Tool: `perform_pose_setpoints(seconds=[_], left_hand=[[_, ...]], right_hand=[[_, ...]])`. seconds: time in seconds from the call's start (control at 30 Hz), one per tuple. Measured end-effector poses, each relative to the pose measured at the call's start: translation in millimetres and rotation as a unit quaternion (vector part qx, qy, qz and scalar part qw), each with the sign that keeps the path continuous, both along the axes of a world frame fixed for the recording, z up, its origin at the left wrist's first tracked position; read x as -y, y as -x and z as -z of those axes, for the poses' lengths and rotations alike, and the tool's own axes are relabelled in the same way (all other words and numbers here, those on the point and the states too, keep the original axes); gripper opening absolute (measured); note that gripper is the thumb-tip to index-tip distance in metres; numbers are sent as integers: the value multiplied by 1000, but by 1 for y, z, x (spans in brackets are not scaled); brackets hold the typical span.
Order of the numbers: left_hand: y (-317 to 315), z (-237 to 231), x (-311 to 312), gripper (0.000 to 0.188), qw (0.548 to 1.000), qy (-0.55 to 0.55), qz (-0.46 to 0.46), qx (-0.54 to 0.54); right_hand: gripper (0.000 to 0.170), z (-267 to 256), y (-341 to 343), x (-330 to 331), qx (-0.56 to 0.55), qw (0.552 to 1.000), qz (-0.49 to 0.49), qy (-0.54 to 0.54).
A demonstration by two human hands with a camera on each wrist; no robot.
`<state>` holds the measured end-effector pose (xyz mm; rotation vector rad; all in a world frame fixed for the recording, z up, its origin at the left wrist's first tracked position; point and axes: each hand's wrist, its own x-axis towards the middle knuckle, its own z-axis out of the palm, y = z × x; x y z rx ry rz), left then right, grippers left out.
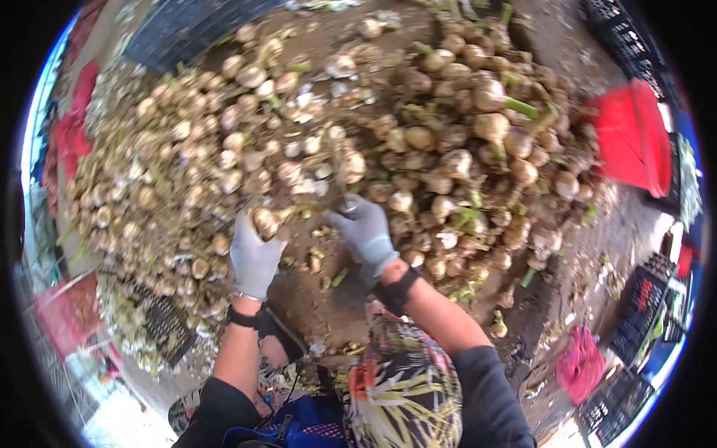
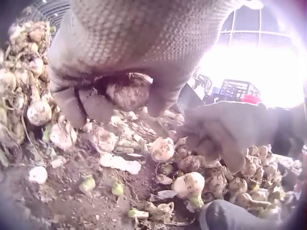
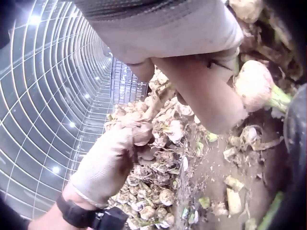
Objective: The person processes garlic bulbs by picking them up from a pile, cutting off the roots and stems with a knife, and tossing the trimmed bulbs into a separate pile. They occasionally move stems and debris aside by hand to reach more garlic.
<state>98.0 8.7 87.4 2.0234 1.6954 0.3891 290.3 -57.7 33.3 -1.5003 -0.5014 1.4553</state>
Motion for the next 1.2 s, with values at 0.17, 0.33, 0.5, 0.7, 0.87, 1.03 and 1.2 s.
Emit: perform_pose_setpoints(seconds=[0.17, 0.33, 0.5, 0.7, 0.87, 1.03, 1.2], left_hand=[[-8, -22, 3, 54, 992, -13, 118, -49], [-8, -16, 8, 50, 949, 149, 38, 274], [12, -1, 8, 51, 865, 332, -35, 375], [48, 46, 34, 46, 980, 107, 114, 126], [42, 32, 38, 42, 958, 178, -21, 223], [25, -6, 21, 43, 958, 217, -1, 188], [-3, -37, 23, 49, 955, 81, 108, 263]], right_hand=[[26, -22, 24, -13, -69, 996, -35, -41], [28, -27, 10, -12, -234, 969, -69, 26], [26, -23, 15, -11, -70, 991, -109, -24], [24, -53, 17, -2, 402, 857, -279, -159], [25, -51, 18, -1, 414, 844, -299, -164], [18, -44, 17, 2, 404, 859, -270, -160], [28, 4, -3, 16, 147, 972, -182, -7]])
